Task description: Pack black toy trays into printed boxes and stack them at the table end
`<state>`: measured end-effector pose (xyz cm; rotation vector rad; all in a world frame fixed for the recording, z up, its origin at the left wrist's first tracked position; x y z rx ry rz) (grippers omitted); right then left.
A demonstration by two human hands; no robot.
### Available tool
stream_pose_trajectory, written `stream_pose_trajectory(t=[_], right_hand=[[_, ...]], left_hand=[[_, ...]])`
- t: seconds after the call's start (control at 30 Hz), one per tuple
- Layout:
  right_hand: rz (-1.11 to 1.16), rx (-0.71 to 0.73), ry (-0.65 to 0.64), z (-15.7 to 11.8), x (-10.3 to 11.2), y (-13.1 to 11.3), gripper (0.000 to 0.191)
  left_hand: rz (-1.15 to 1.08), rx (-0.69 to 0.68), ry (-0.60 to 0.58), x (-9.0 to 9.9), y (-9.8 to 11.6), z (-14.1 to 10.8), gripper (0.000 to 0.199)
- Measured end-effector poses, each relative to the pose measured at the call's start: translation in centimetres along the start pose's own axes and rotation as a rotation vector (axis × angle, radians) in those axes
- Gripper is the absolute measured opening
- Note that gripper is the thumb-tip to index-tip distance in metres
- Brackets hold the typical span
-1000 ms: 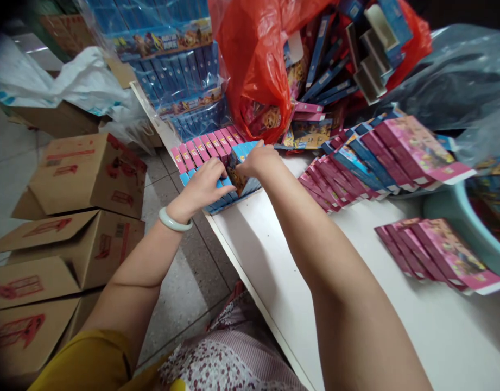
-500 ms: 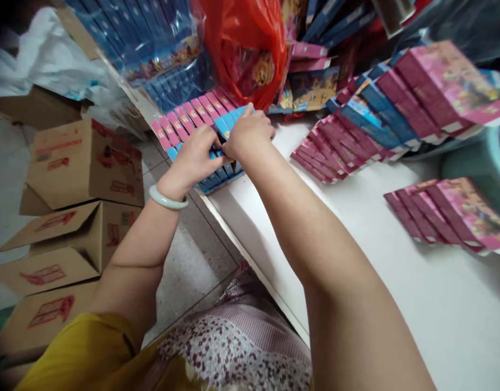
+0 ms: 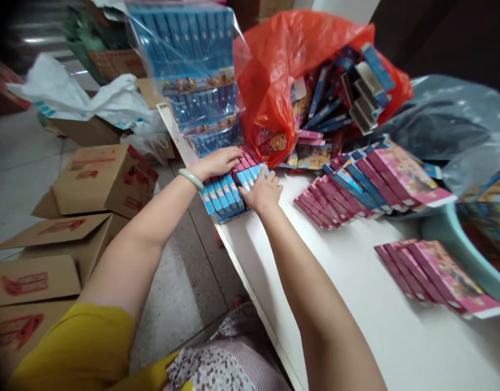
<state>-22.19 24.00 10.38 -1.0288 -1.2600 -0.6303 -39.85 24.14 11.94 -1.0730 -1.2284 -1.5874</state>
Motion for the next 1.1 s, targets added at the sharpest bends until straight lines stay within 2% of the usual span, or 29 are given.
stream_pose_trajectory(t=[0.1,0.23,0.4,0.5,0.6,0.67,0.77,0.87,1.0,1.03,1.1], right_hand=[[-0.029,0.050,0.011,-0.2,-0.3,0.2,0.092],[-0.116,0.066,-0.042,0.6,-0.1,-0.8,0.091],[-0.126,0.029,-0.144,2.5,-0.5,-1.5,0.098],[-0.075,0.017,-0.118,2.4,-0.8,-0.9,0.096],[-0.056,0.067,-0.085,1.6,-1.1,-0.3,0.091],[-0.051,0.098,-0.094,1.1,-1.4,-0.2,0.088],[-0.021,0.072,-0.128,1.1,-1.7,-0.3,0.086],[0.052,0.054,-0.143,1.6,-1.7,-0.7,0.088],[0.235,0.114,-0.074,1.6,-0.4,-1.3,0.088],[0.302,0.123,-0.072,1.3,-0.1,-1.3,0.084],[0.556,0.051,-0.008,0.3,0.7,-0.5,0.071]], left_hand=[[0.036,0.031,-0.160,-1.1,-0.6,2.0,0.041],[0.033,0.117,-0.233,-2.4,-0.6,2.8,0.049],[0.056,0.100,-0.220,-2.9,-0.5,3.1,0.047],[0.073,0.066,-0.145,-2.5,-0.5,2.7,0.044],[0.081,0.071,-0.104,-2.2,-0.5,1.9,0.043],[0.066,0.082,-0.119,-2.2,-0.5,1.7,0.044],[0.059,0.083,-0.166,-2.3,-0.4,1.9,0.049],[0.122,0.101,-0.186,-2.0,-0.4,1.8,0.054],[0.156,0.075,-0.142,0.0,0.2,0.8,0.044],[0.134,0.059,-0.128,0.6,0.7,1.1,0.042],[0.029,-0.120,-0.122,1.0,3.7,3.1,0.040]])
Point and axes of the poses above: each hand's wrist, its own z-axis towards the middle knuckle, its own x-axis out of the back of the hand, y = z × x, the point moved 3 cm from there along z, towards the middle knuckle, and after that the axes turned 1 degree about z, right-handed, at the moved point
